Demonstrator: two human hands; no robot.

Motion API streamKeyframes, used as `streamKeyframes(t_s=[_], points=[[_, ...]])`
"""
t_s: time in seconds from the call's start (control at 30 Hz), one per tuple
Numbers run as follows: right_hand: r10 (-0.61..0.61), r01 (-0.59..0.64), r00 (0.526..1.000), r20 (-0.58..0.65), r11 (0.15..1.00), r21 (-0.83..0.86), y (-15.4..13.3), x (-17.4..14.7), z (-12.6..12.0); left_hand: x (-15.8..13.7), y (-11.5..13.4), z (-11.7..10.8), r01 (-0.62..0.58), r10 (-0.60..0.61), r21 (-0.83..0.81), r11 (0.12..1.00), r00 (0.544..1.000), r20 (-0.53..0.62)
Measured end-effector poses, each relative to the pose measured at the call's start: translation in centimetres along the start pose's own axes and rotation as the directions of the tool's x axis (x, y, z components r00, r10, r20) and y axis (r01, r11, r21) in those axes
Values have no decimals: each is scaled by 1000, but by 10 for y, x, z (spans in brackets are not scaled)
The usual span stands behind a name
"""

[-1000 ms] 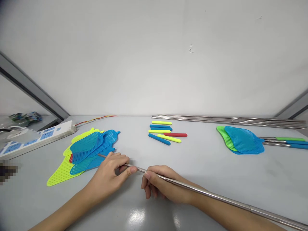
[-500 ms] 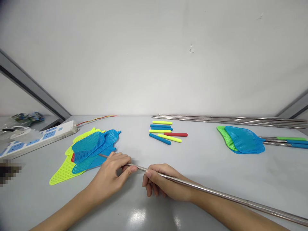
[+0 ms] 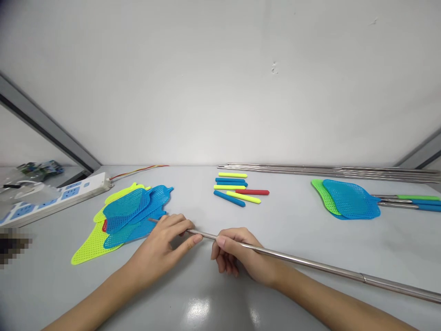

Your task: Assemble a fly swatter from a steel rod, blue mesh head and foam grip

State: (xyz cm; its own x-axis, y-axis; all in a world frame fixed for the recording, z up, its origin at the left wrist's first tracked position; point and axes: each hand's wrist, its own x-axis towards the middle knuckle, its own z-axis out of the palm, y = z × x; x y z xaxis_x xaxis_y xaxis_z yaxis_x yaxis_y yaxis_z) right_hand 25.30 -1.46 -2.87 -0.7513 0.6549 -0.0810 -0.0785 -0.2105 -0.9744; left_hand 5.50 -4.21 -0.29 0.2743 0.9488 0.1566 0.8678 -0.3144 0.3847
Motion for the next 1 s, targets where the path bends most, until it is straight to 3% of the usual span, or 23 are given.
streamKeyframes(t_s=[0.3,0.6,1.0], points=[[64,-41,993,-101,976,216,-1,4,-6,6,-19,-16,51,-44,111,992,997,-68],[63,-38,993,-102,973,227,-1,4,-6,7,-18,-27,30,-37,87,996,996,81],[62,-46,996,-71,978,204,-1,2,-9,5,-20,-24,-64,21,218,974,981,193]])
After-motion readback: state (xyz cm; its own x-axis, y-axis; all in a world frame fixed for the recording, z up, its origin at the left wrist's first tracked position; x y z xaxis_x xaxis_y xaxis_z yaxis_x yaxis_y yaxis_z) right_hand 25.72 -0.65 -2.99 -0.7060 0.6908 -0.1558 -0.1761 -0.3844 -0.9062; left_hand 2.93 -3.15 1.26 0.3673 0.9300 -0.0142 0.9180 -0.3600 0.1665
